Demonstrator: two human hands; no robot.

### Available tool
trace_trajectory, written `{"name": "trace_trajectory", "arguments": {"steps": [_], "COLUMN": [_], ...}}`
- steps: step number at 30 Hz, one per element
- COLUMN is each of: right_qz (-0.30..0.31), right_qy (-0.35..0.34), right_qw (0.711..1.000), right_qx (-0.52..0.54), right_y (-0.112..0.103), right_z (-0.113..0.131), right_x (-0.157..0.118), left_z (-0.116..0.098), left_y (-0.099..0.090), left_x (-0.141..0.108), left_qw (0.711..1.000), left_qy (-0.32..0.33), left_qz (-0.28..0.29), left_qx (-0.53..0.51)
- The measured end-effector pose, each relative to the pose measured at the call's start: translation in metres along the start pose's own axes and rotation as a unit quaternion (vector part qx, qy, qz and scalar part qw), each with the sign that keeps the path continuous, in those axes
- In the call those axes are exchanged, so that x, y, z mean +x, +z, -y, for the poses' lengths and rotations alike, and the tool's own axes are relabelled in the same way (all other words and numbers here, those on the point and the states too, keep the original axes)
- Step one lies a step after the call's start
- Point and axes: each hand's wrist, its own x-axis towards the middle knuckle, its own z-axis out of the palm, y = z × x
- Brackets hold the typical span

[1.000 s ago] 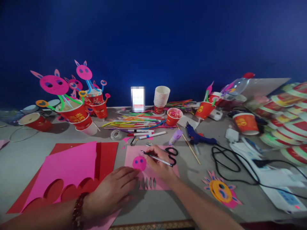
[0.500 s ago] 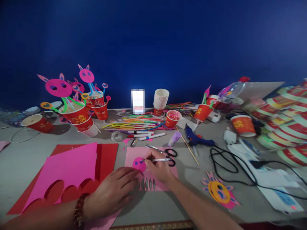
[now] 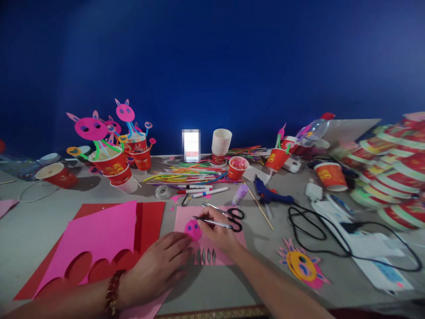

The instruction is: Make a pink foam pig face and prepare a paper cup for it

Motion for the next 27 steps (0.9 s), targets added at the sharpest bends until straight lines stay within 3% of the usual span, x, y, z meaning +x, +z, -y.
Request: {"name": "trace_trajectory", "arguments": {"steps": [9,16,27], "right_qz": [0.048,0.002,0.032], "right_qy": [0.041,-0.007,-0.036], "right_qw": [0.998,1.0,0.998], "right_qx": [0.007,0.004,-0.051], "right_y": [0.002,0.01,0.012], "right_z": [0.02,0.01,0.003], "right_x": [0.013,0.015,0.014], "left_z": [0.0,0.001,0.001], "left_y": [0.0,-0.003,-0.001], "left_x": [0.001,0.003,0.003], "left_qw": [1.0,0.999,1.0], "left_qy": [-0.003,0.01,0.006], "left_qz": [0.002,0.001,0.006], "left_qx": [0.023,0.037,0.028]}}
